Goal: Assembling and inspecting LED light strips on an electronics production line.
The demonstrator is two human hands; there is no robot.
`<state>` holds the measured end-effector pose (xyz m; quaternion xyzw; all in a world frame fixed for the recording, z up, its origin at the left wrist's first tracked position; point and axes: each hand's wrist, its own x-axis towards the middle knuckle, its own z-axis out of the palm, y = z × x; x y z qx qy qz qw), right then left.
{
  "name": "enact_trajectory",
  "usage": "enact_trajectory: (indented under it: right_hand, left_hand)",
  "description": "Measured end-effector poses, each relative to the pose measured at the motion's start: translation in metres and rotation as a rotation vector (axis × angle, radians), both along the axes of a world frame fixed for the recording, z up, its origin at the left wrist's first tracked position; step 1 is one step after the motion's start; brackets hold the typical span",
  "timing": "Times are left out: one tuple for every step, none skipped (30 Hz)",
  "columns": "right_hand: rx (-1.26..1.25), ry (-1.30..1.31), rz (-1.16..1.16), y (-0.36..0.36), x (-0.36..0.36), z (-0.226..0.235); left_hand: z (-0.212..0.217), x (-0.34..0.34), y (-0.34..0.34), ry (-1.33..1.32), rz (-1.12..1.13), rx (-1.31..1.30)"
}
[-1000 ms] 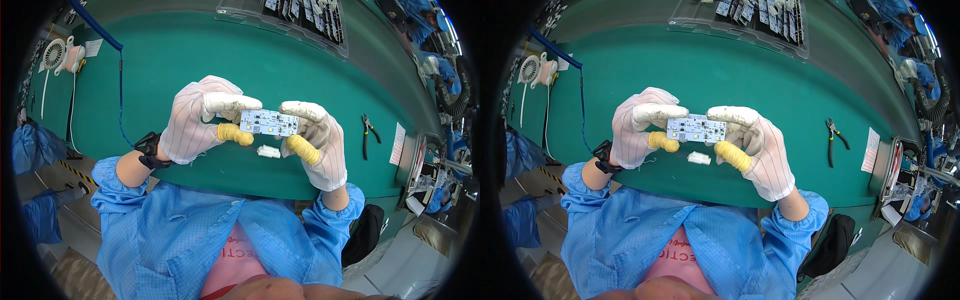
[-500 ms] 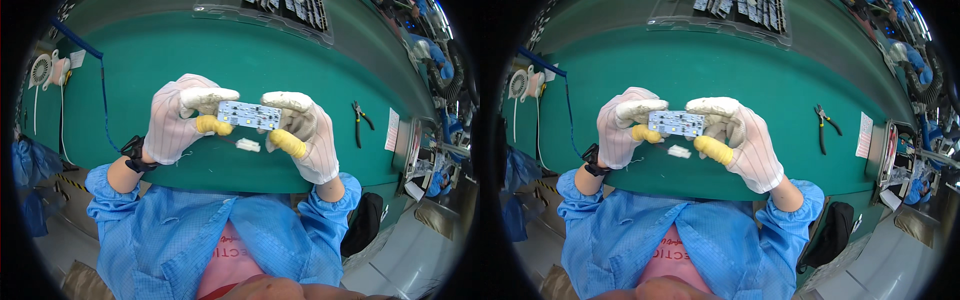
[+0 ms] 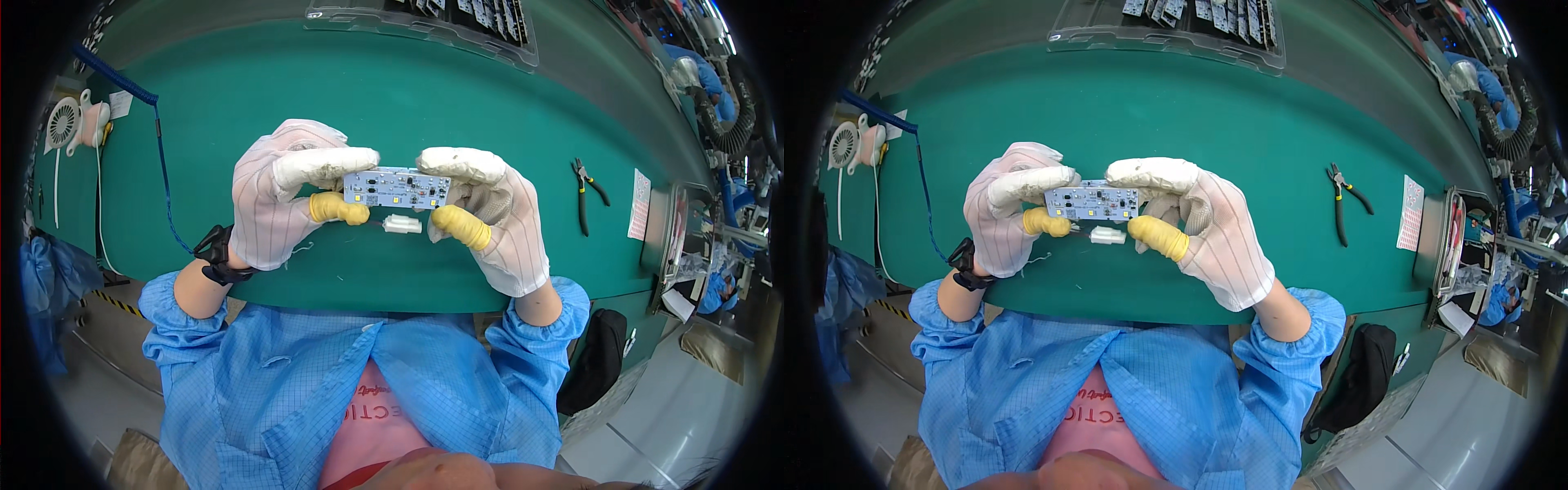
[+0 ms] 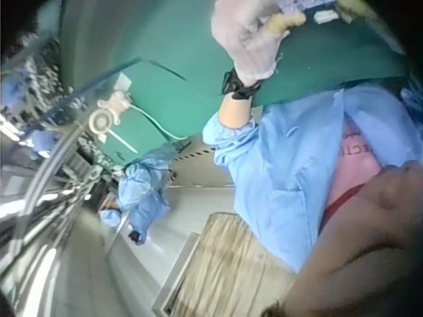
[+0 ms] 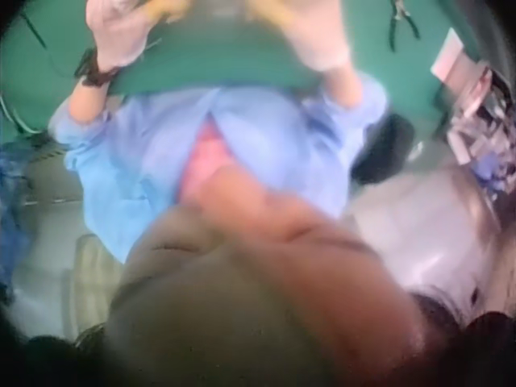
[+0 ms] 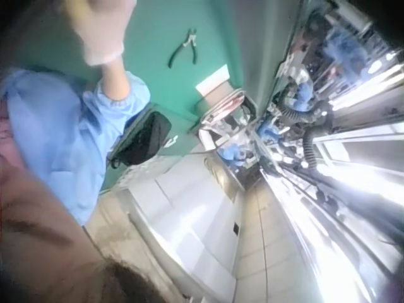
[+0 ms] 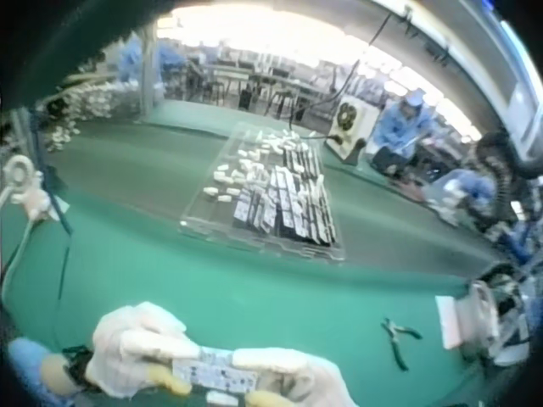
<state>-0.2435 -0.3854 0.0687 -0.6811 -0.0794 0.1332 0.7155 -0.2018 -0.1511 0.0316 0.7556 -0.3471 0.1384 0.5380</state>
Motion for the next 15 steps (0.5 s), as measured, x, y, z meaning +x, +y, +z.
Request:
enact_trajectory:
  right_hand:
    - [0.002, 0.0, 0.003, -0.0009, -0.0003, -0.002]
    - [0.012, -0.002, 0.0, -0.0022, -0.0008, -0.0053]
    - [0.023, -0.005, -0.003, -0.0023, -0.0008, -0.0074]
    - [0.024, -0.005, -0.001, -0.0013, -0.0005, -0.0066]
    - [0.019, -0.008, -0.006, -0.0001, -0.0002, -0.0048]
    - [0.013, -0.011, -0.011, 0.001, 0.0001, -0.0039]
    - [0.015, -0.011, -0.008, 0.0011, 0.0003, -0.004]
    - [0.024, 0.02, 0.002, 0.0006, 0.0005, -0.0041]
    - [0.032, 0.05, 0.011, 0.0003, 0.0008, -0.0042]
    - [0.032, 0.05, 0.013, 0.0004, 0.0009, -0.004]
    - [0.062, 0.07, 0.021, 0.0006, 0.0007, -0.0035]
    - [0.092, 0.089, 0.03, 0.0009, 0.0007, -0.0033]
    - [0.092, 0.089, 0.031, 0.0011, 0.0006, -0.0036]
    - [0.065, 0.075, 0.025, 0.0013, 0.0004, -0.004]
    - [0.04, 0.059, 0.019, 0.0006, -0.0003, -0.0033]
  left_hand:
    - [0.0001, 0.0003, 0.0019, 0.0, 0.003, 0.002]
    - [0.0002, 0.0004, 0.005, -0.024, -0.026, 0.03]
    - [0.0001, 0.0004, 0.0071, -0.048, -0.055, 0.058]
    - [0.0004, -0.0003, 0.0079, -0.048, -0.053, 0.059]
    - [0.0009, -0.0016, 0.0085, 0.002, -0.055, 0.071]
    - [0.0015, -0.0027, 0.009, 0.052, -0.058, 0.082]
    - [0.0032, -0.0036, 0.0088, 0.052, -0.055, 0.084]
    - [0.0057, -0.0043, 0.008, 0.099, -0.049, 0.091]
    - [0.0069, -0.0046, 0.0078, 0.146, -0.044, 0.097]
    - [0.0061, -0.0043, 0.0082, 0.147, -0.042, 0.097]
    - [0.0046, -0.0035, 0.0085, 0.181, -0.065, 0.069]
    - [0.0035, -0.0027, 0.0086, 0.215, -0.087, 0.041]
    - [0.0031, -0.0021, 0.0087, 0.216, -0.086, 0.041]
    - [0.0026, -0.0014, 0.0085, 0.18, -0.08, 0.067]
    - [0.004, -0.0016, 0.0073, 0.141, -0.074, 0.095]
